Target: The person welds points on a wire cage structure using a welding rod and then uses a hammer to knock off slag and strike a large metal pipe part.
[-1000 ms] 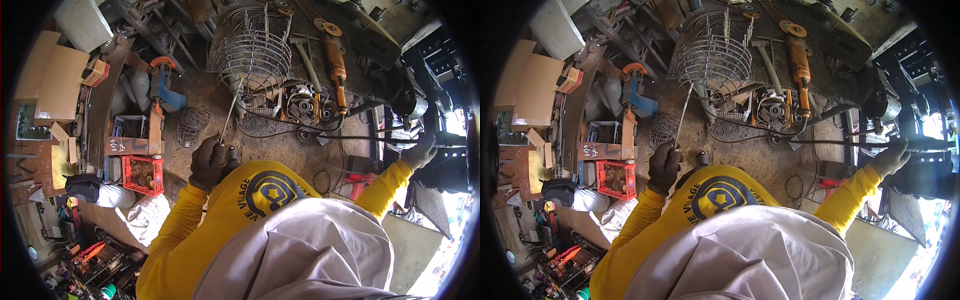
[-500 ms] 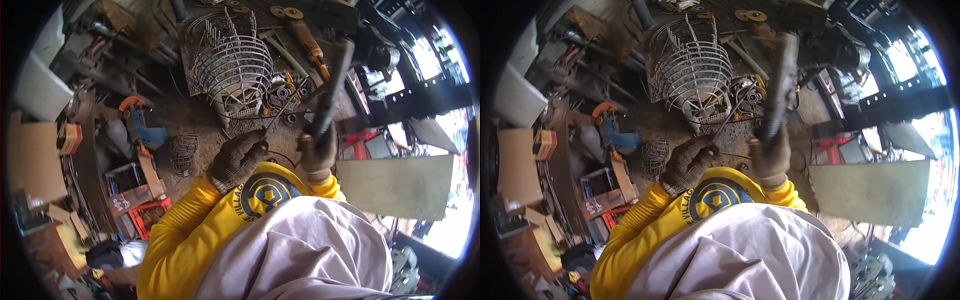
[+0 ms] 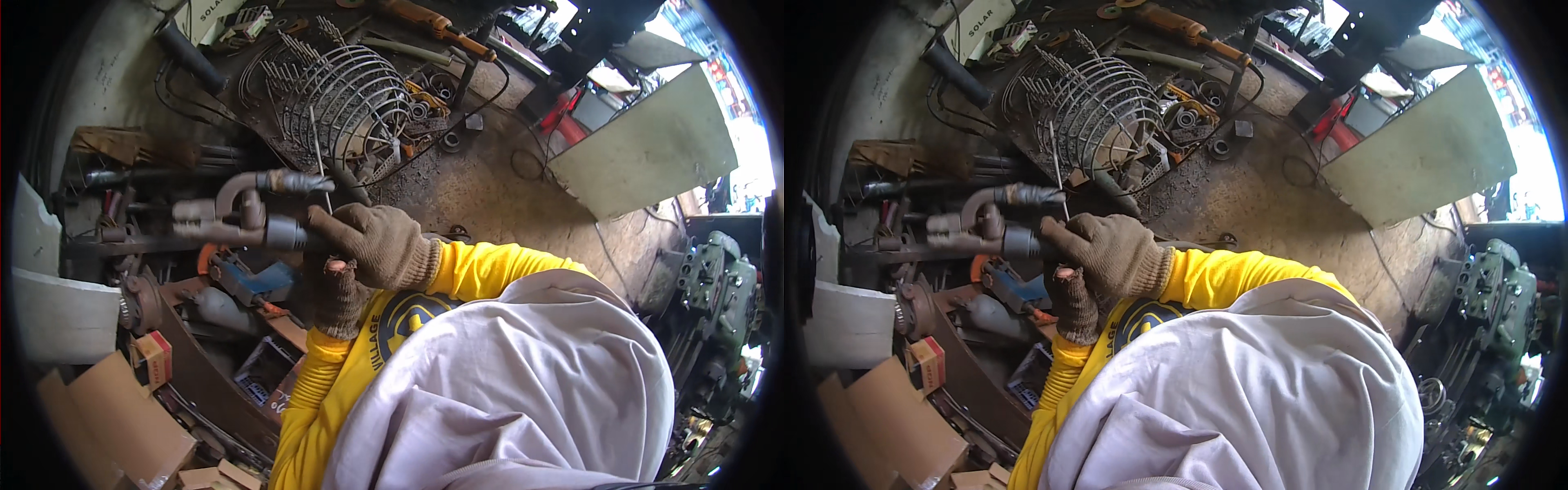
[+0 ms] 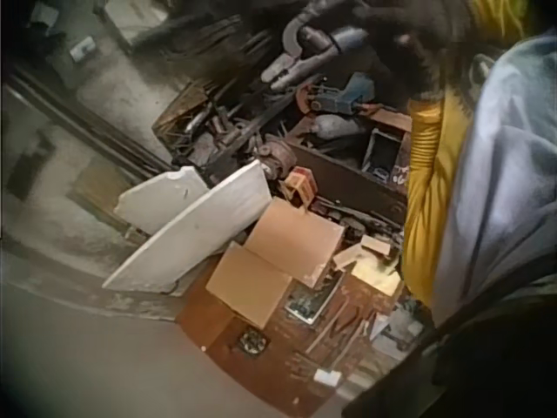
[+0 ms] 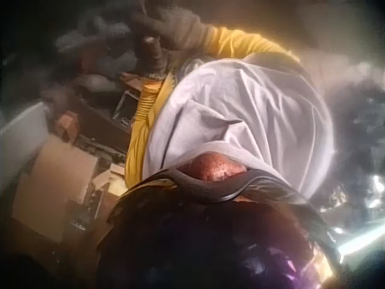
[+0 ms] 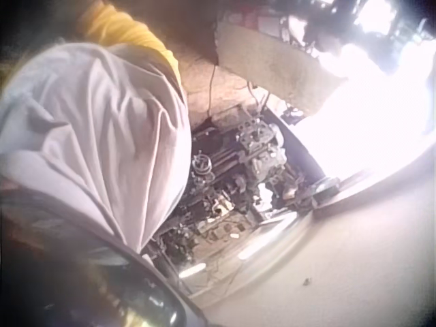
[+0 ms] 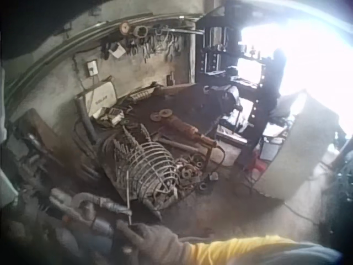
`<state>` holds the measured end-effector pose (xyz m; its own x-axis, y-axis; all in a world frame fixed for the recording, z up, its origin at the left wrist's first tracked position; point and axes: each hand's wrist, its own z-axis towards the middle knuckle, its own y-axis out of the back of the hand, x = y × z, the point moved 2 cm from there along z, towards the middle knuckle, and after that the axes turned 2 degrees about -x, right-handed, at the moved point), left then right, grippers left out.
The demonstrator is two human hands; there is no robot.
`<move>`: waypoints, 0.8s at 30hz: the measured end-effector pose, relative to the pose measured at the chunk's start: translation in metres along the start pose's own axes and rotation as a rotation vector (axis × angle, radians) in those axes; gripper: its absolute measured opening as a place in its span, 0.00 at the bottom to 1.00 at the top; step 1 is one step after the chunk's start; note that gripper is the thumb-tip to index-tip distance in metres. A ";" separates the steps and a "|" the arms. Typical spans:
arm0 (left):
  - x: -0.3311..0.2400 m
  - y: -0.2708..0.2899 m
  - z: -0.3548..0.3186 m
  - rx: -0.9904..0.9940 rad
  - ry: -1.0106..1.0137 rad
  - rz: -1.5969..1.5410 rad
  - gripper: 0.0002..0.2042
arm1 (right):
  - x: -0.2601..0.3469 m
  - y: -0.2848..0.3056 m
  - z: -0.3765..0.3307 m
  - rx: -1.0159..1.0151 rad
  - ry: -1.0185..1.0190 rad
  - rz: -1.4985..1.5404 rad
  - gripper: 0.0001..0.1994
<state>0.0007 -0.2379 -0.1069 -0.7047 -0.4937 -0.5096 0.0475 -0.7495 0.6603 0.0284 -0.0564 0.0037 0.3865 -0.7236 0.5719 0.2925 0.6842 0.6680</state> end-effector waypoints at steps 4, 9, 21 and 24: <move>0.003 0.018 -0.015 0.011 0.568 -0.374 0.22 | 0.009 -0.016 -0.011 -0.077 0.127 0.101 0.33; -0.015 0.026 0.001 -0.187 0.782 -0.969 0.24 | -0.015 0.013 -0.038 -0.099 -0.137 0.668 0.24; -0.060 0.006 -0.007 -0.121 0.669 -0.705 0.24 | -0.015 0.186 -0.047 -0.247 0.567 1.121 0.18; -0.076 -0.002 -0.015 -0.152 0.711 -0.654 0.22 | 0.003 0.199 -0.057 -0.231 0.626 1.176 0.17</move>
<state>0.0647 -0.2052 -0.0774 -0.0356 -0.0739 -0.9966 -0.0753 -0.9942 0.0764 0.1374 0.0827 0.1110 0.8199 0.4168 0.3925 -0.3697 0.9089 -0.1929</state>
